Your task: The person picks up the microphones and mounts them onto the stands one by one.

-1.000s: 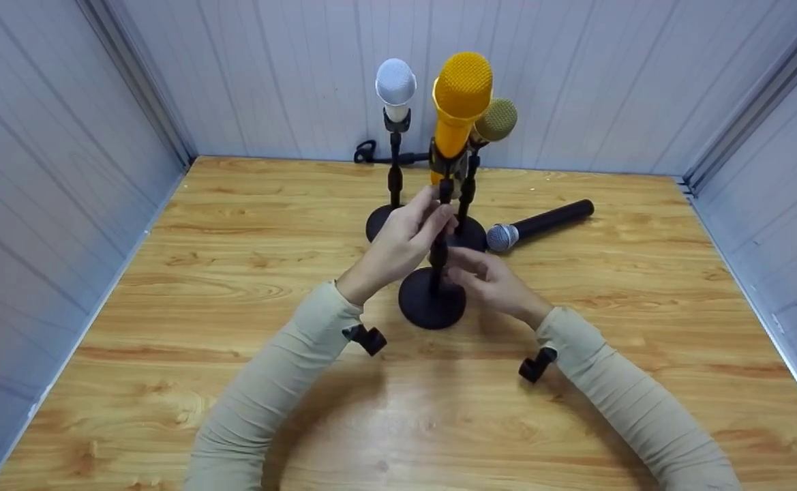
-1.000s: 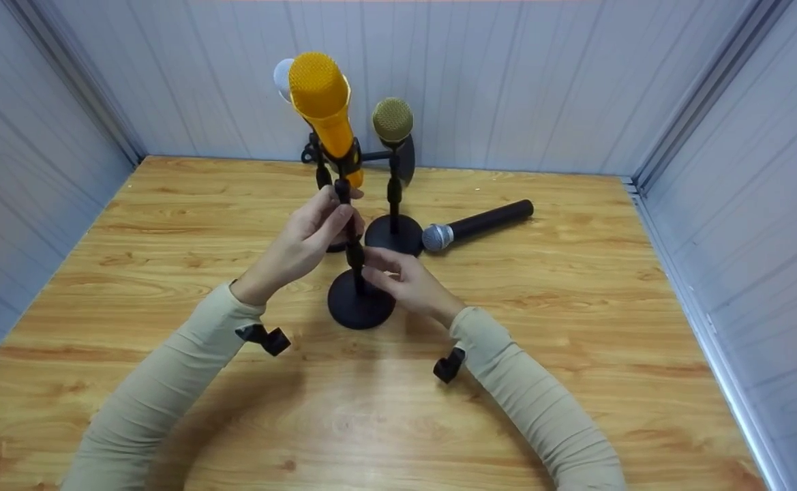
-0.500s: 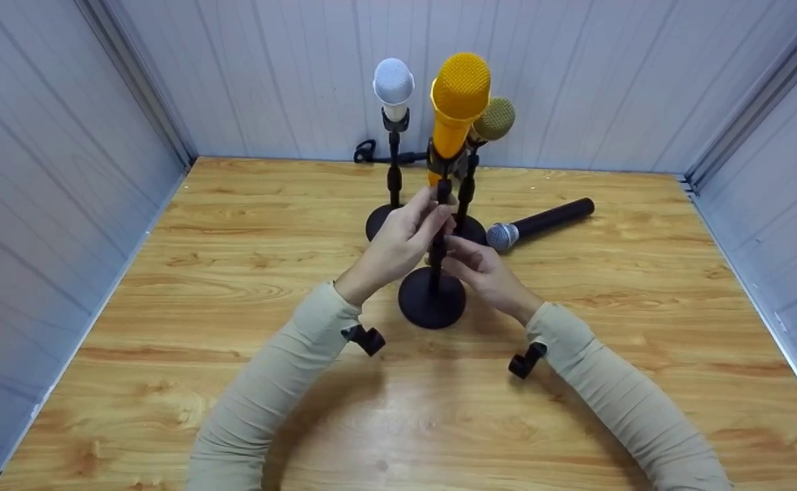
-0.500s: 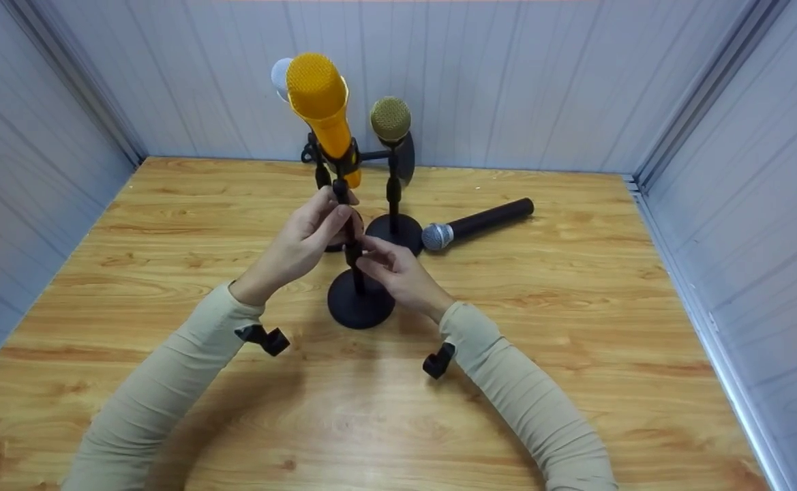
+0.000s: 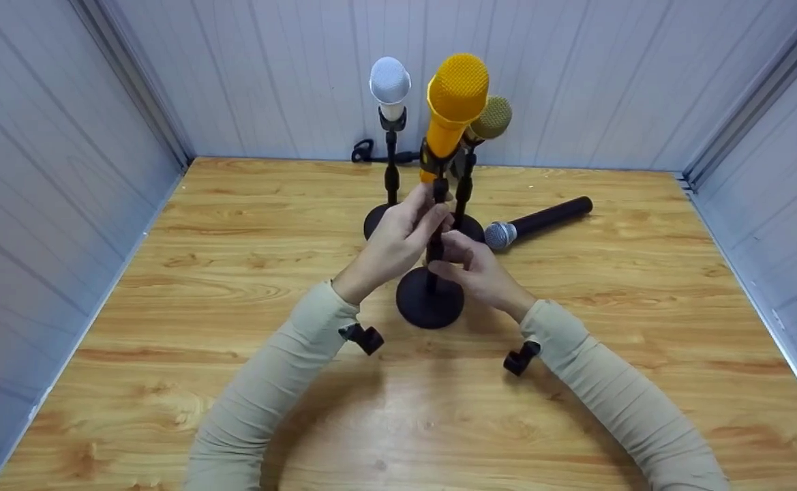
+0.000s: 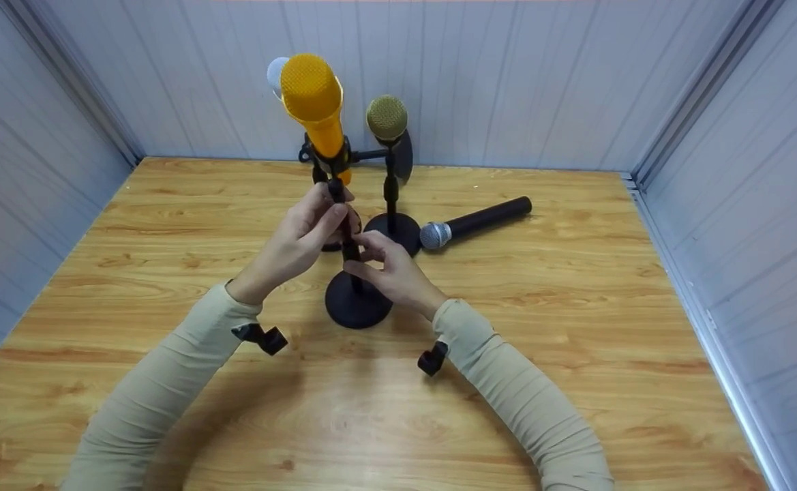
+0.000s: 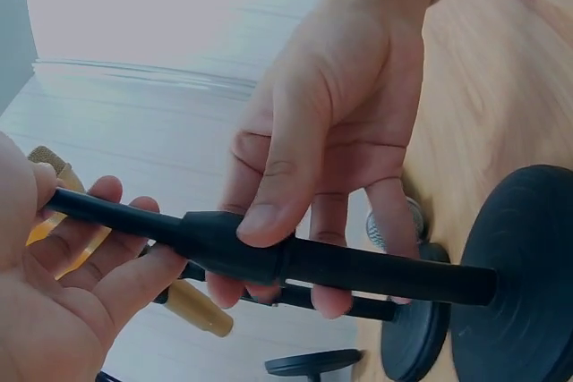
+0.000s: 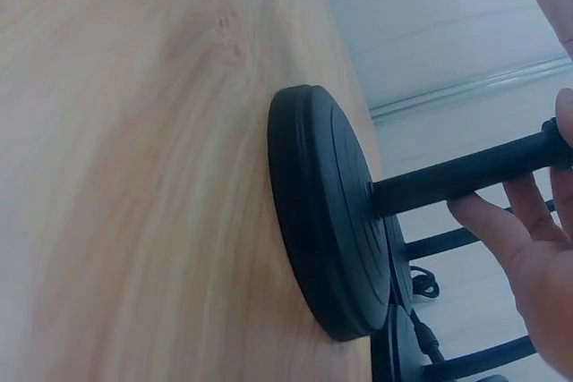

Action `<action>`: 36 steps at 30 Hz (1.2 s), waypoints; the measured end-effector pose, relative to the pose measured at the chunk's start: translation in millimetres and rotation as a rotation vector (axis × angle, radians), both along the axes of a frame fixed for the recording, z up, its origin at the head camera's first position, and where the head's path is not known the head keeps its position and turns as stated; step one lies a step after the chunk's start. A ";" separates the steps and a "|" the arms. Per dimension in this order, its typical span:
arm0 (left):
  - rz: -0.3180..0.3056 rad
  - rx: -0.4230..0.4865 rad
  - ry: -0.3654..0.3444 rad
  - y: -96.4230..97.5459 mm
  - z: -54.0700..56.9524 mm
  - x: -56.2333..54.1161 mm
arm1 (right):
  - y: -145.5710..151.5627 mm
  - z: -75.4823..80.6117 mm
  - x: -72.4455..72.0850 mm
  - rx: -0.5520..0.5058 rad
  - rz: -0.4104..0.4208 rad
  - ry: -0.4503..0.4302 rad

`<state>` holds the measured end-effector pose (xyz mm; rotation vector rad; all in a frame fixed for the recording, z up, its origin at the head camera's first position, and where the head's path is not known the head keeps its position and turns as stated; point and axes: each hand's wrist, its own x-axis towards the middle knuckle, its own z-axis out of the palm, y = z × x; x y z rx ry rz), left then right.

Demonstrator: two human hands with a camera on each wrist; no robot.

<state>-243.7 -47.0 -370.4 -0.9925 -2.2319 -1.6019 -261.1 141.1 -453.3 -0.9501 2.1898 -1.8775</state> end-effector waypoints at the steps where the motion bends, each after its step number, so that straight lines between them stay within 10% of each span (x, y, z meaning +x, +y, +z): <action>1: -0.005 0.003 0.002 -0.2 0.3 0.2 | -0.3 1.0 -0.2 0.007 0.000 -0.007; 25: 0.014 -0.051 0.030 -4.2 2.5 -1.3 | 2.3 -0.2 -12.0 -0.109 0.134 -0.083; 36: 0.006 -0.041 0.054 -2.2 -0.4 -2.2 | 10.1 1.3 -10.7 0.003 0.175 -0.070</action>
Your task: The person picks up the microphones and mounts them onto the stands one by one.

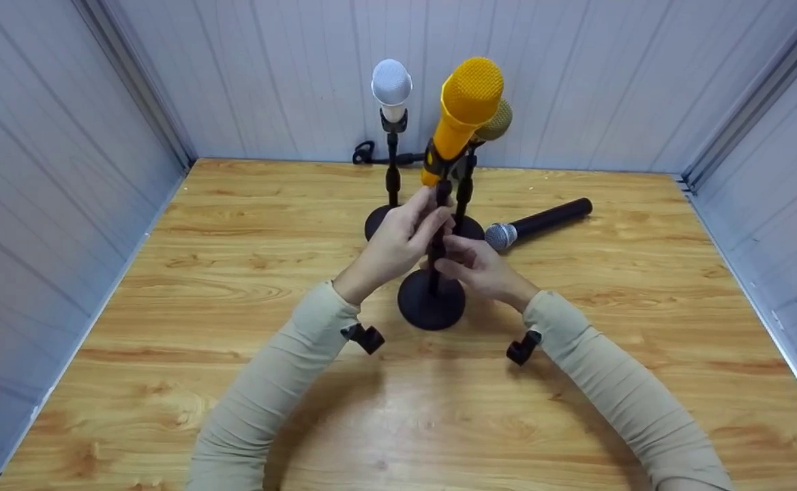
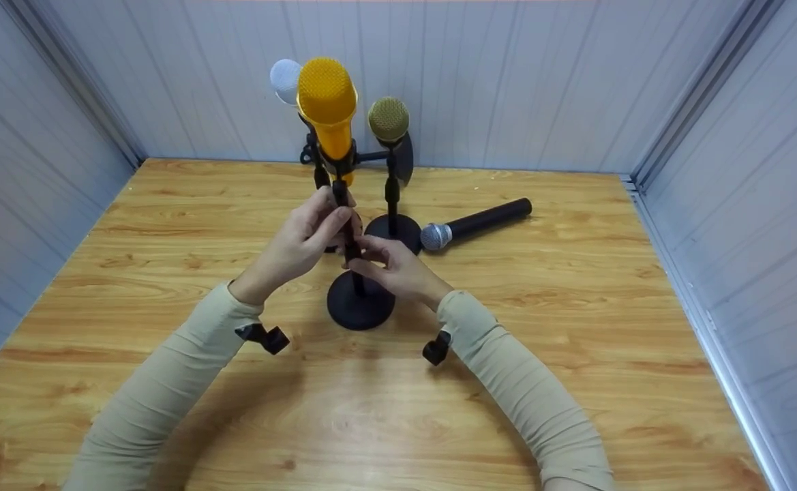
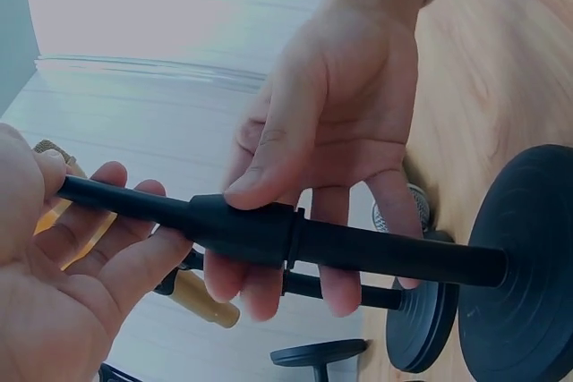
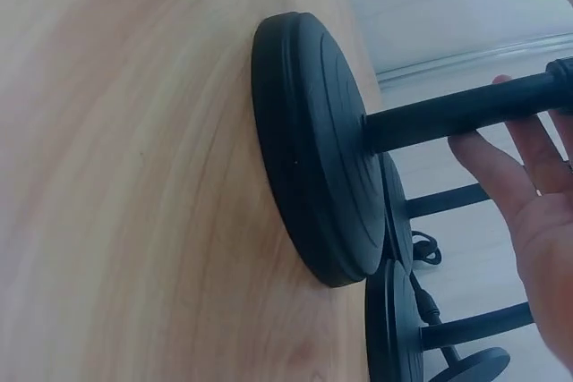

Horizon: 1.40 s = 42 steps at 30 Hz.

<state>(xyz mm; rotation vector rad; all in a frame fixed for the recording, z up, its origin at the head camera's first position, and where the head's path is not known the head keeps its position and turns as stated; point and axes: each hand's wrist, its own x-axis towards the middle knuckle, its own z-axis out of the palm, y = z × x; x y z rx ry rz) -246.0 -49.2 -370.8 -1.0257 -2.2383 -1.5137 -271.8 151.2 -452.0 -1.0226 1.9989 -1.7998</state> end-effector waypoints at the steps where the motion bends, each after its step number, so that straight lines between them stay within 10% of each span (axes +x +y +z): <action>1: 0.003 0.000 0.002 0.0 -0.3 0.2 | 0.2 -0.1 0.1 0.004 0.004 -0.006; 27: 0.030 -0.015 0.023 0.7 -5.8 2.4 | -7.4 -13.2 0.3 -0.044 -0.093 0.014; 42: 0.094 -0.181 0.097 -24.0 -26.2 10.2 | 16.2 29.4 14.5 0.185 -0.080 0.174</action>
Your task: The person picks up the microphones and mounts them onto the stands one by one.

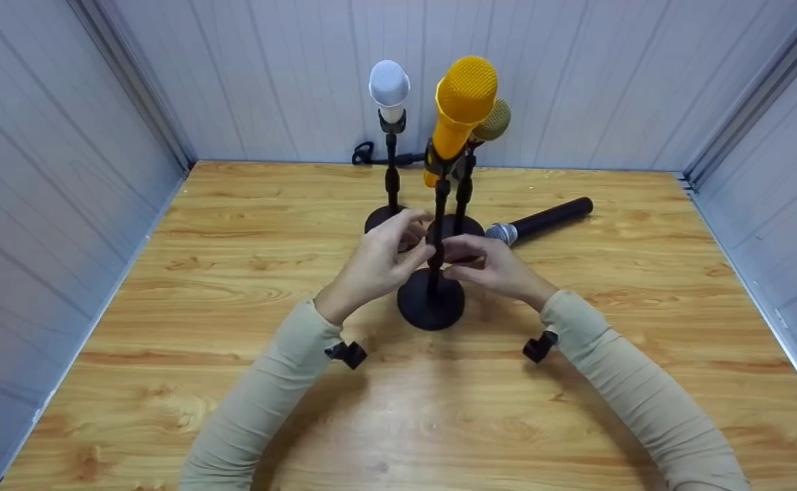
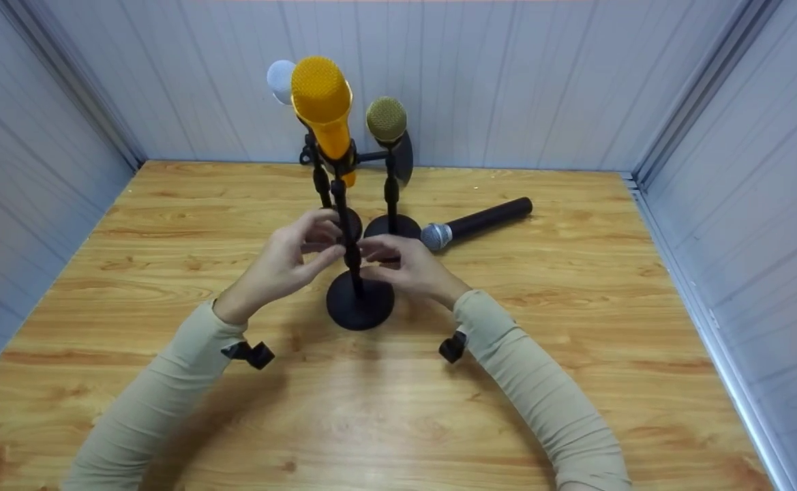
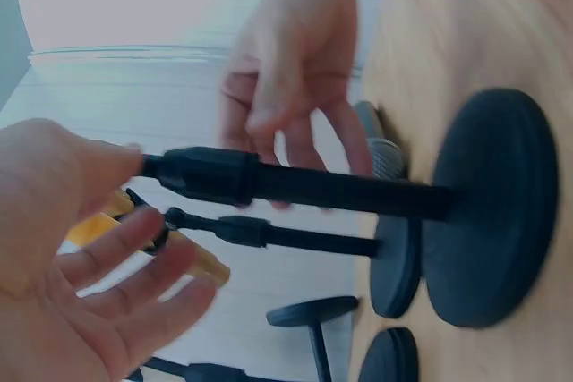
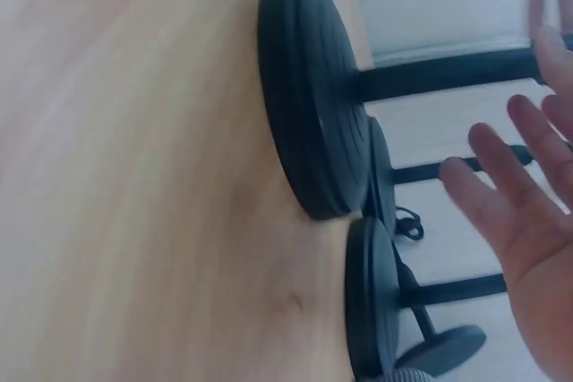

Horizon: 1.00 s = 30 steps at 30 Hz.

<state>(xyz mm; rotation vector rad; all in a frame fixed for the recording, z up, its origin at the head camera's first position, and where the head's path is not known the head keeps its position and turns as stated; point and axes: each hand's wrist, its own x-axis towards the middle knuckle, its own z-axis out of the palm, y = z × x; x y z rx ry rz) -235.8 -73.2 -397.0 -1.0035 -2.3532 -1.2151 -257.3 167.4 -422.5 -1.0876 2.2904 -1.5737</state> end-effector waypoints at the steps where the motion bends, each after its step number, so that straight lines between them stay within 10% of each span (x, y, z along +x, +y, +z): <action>1: 0.015 -0.035 -0.007 -1.9 -2.7 1.5 | 3.2 0.4 -0.5 0.008 0.002 -0.001; 8: 0.063 -0.243 -0.151 -3.3 -28.2 8.3 | 22.3 -31.2 -19.2 0.150 0.061 0.065; 16: 0.127 -0.505 -0.235 8.5 -58.8 17.0 | 17.8 -40.0 -4.5 0.526 0.064 0.280; 30: 0.214 -0.769 -0.222 10.2 -63.9 30.9 | 17.6 -50.6 4.1 0.676 -0.049 0.385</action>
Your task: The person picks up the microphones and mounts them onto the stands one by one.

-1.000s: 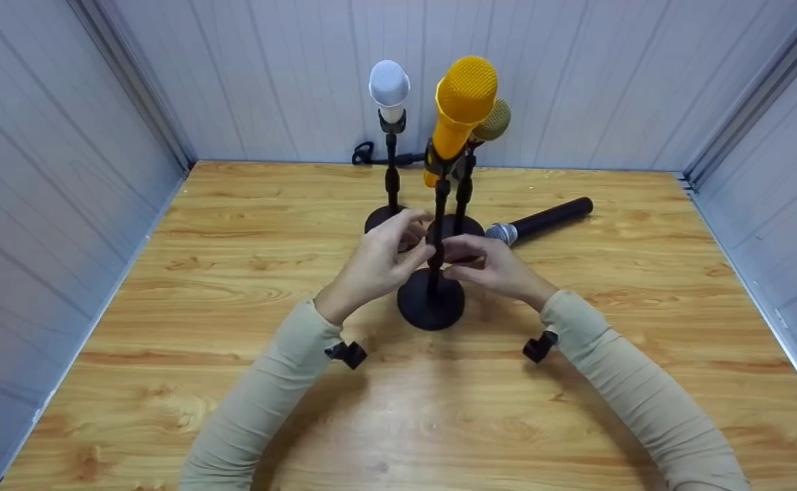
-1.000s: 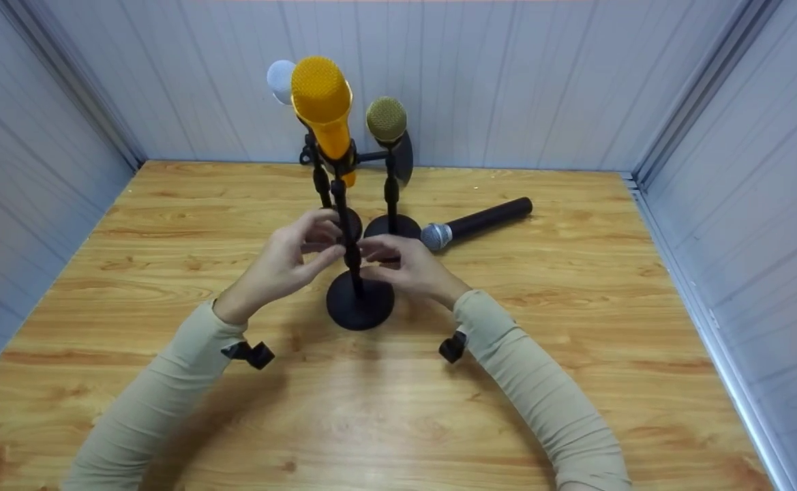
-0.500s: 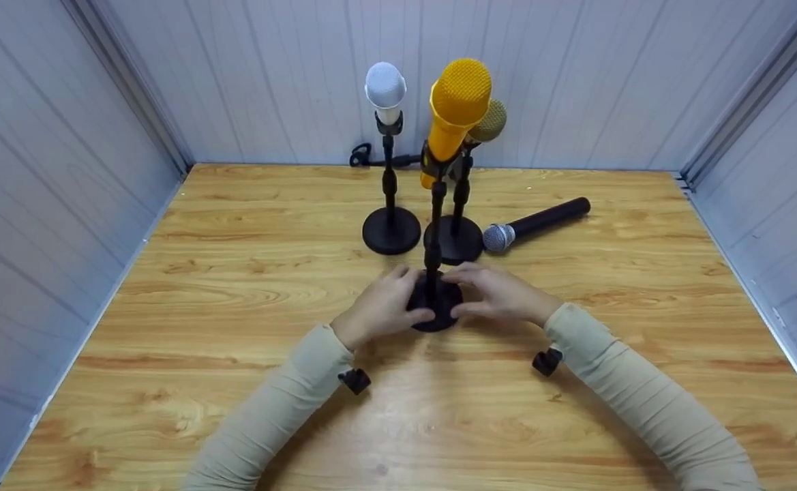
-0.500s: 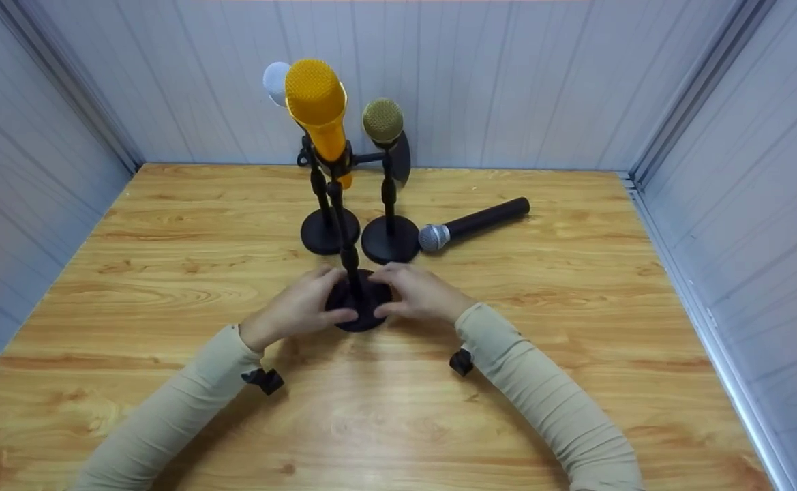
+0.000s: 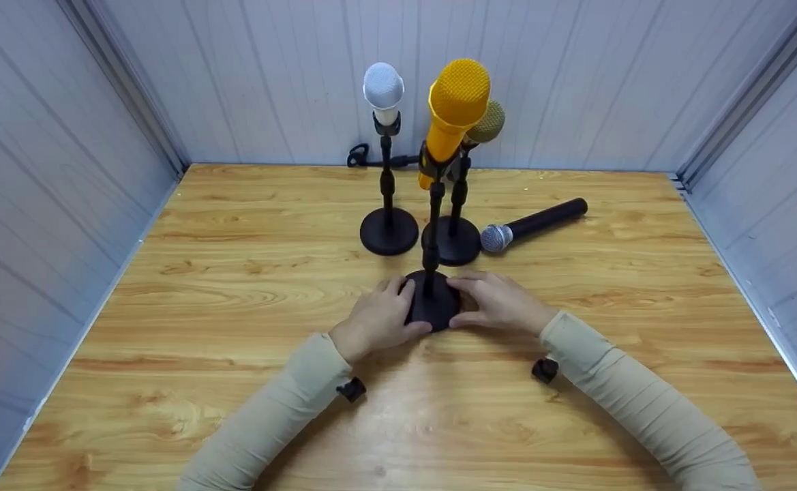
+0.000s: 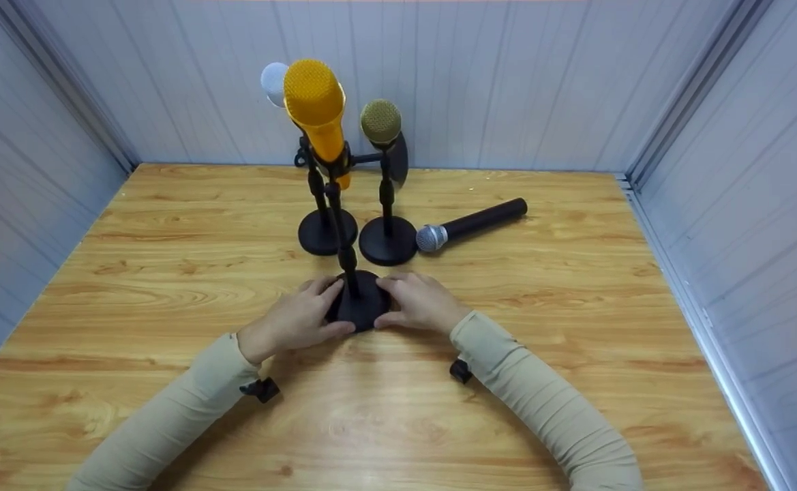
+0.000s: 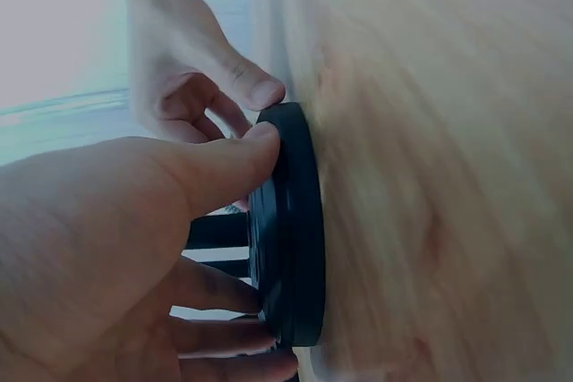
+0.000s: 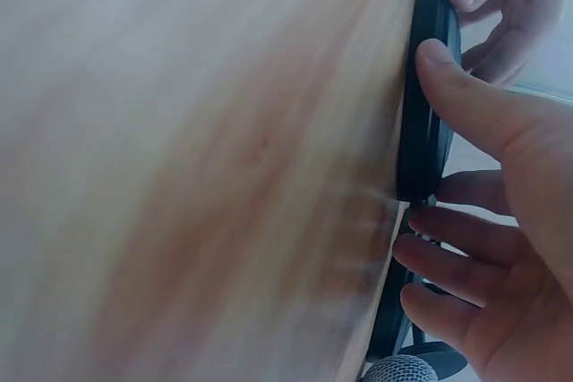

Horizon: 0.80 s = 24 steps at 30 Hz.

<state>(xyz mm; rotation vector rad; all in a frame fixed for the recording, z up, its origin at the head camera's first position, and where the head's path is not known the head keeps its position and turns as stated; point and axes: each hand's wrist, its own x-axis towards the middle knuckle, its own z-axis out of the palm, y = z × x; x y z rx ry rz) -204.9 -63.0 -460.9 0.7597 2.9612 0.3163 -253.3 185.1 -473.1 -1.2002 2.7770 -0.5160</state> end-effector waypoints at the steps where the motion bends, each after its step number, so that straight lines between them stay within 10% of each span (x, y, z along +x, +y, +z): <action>1: 0.006 -0.025 0.006 0.1 -0.7 1.6 | 0.3 -0.8 -0.5 0.000 0.005 0.000; 13: 0.090 -0.214 -0.101 -12.1 4.9 2.2 | -30.5 1.6 -5.7 0.048 0.039 0.016; 24: 0.249 -0.161 -0.232 -63.6 13.7 -14.9 | -105.4 7.9 -22.9 0.237 -0.005 0.049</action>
